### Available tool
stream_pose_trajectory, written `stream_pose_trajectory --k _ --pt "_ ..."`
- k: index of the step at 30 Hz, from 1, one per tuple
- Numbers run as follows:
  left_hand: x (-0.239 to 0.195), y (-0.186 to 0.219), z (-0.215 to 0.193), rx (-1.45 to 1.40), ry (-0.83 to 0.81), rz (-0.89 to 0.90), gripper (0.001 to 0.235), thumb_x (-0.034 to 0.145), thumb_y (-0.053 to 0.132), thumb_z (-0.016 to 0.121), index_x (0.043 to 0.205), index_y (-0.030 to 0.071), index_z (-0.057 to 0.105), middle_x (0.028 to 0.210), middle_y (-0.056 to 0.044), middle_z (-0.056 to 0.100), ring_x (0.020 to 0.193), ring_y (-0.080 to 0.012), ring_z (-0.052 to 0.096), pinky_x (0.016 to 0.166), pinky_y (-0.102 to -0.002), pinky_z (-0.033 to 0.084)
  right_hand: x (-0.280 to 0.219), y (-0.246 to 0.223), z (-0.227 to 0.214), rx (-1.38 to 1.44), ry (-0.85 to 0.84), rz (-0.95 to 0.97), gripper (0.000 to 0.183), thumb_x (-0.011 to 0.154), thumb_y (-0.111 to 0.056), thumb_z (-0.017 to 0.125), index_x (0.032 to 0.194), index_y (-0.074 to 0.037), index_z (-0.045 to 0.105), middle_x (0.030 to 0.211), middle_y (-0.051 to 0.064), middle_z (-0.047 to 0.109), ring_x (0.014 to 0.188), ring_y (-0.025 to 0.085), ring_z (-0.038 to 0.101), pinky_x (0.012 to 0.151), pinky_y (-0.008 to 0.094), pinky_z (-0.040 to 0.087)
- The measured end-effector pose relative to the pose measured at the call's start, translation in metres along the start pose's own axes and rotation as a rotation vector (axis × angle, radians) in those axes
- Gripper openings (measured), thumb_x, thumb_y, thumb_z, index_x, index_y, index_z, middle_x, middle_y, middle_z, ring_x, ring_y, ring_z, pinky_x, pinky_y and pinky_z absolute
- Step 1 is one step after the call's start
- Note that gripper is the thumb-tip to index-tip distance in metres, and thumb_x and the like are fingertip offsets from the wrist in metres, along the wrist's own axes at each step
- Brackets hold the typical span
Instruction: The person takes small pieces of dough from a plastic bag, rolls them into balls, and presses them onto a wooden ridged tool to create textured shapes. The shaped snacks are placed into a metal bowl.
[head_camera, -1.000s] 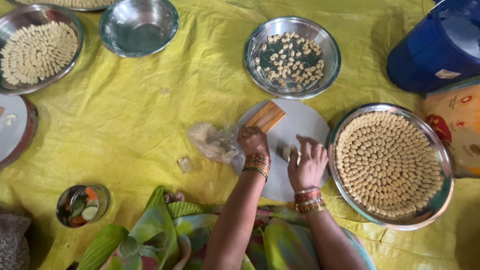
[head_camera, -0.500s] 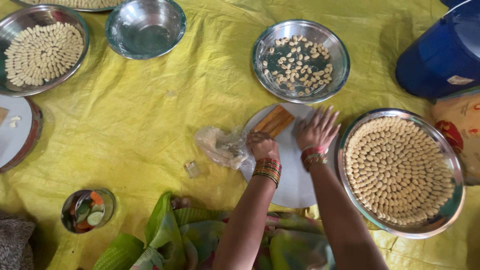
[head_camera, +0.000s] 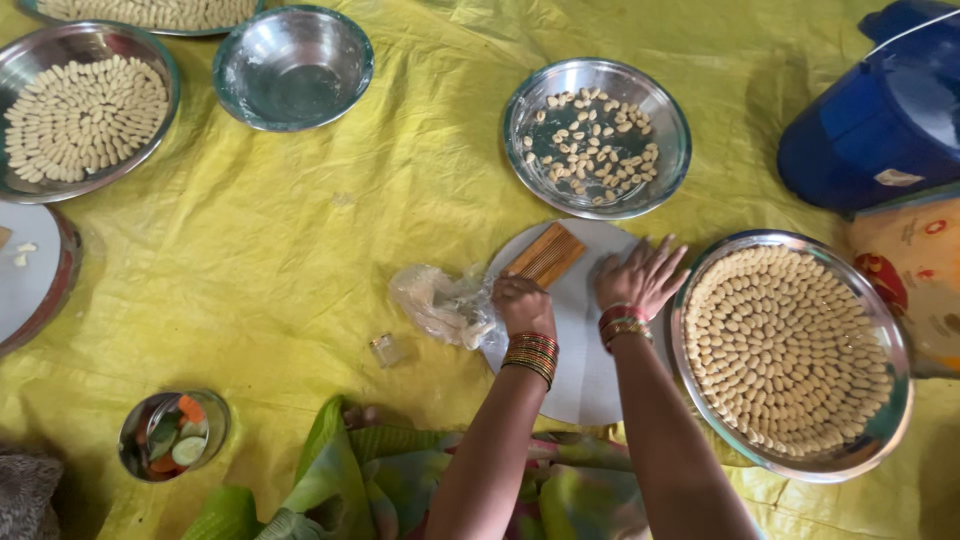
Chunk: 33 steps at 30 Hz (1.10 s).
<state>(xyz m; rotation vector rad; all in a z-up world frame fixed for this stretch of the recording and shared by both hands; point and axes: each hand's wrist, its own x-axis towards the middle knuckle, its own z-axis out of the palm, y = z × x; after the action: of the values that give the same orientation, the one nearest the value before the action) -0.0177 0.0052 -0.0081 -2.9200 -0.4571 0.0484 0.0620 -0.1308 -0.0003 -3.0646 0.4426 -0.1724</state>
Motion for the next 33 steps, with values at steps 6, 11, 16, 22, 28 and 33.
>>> stream_pose_trajectory --k 6,11,16,22,28,33 --pt "0.002 0.001 0.011 -0.035 0.105 -0.041 0.054 0.095 0.021 0.060 0.132 -0.018 0.054 0.122 -0.030 0.062 0.103 -0.0356 0.067 0.086 -0.042 0.057 -0.081 -0.003 -0.029 0.078 -0.122 -0.067 0.054 0.100 -0.048 0.040 0.153 -0.038 0.040 0.171 0.021 0.010 0.155 0.049 -0.001 0.121 0.067 0.000" --pt "0.008 0.000 0.018 -0.063 0.125 -0.071 0.050 0.097 0.020 0.060 0.131 -0.017 0.055 0.120 -0.032 0.063 0.101 -0.0343 0.068 0.088 -0.041 0.057 -0.140 0.003 -0.047 0.067 -0.213 -0.193 0.057 0.097 -0.036 0.047 0.154 -0.040 0.039 0.167 0.019 0.015 0.152 0.048 0.007 0.118 0.067 0.008" --pt "0.009 0.003 0.020 -0.065 0.112 -0.072 0.051 0.095 0.020 0.060 0.130 -0.017 0.055 0.121 -0.032 0.064 0.102 -0.0348 0.068 0.087 -0.041 0.056 -0.159 0.024 -0.057 0.117 -0.240 -0.221 0.065 0.090 -0.033 0.061 0.152 -0.039 0.041 0.161 0.004 0.039 0.146 0.033 0.036 0.117 0.059 0.030" --pt "0.005 0.000 0.025 -0.007 0.137 -0.049 0.053 0.092 0.021 0.064 0.132 -0.013 0.056 0.123 -0.028 0.064 0.104 -0.0330 0.068 0.088 -0.040 0.057 -0.140 0.046 -0.084 0.244 -0.013 -0.202 0.047 0.077 -0.032 0.077 0.124 -0.032 0.070 0.118 0.004 0.064 0.118 0.026 0.055 0.110 0.049 0.043" --pt "0.007 0.001 0.014 0.003 -0.046 0.011 0.053 0.094 0.022 0.064 0.132 -0.014 0.055 0.125 -0.033 0.063 0.102 -0.0342 0.068 0.079 -0.041 0.058 -0.148 0.026 -0.081 -0.123 -0.171 -0.280 0.052 0.076 -0.028 0.072 0.127 -0.023 0.067 0.137 0.012 0.054 0.123 0.032 0.049 0.105 0.049 0.042" --pt "0.006 0.002 0.011 0.001 0.014 -0.019 0.051 0.097 0.020 0.060 0.131 -0.018 0.055 0.122 -0.035 0.063 0.102 -0.0391 0.068 0.080 -0.045 0.058 -0.141 0.000 -0.050 0.206 0.066 -0.421 0.059 0.089 -0.034 0.054 0.145 -0.013 0.050 0.158 0.019 0.039 0.148 0.041 0.029 0.119 0.061 0.017"
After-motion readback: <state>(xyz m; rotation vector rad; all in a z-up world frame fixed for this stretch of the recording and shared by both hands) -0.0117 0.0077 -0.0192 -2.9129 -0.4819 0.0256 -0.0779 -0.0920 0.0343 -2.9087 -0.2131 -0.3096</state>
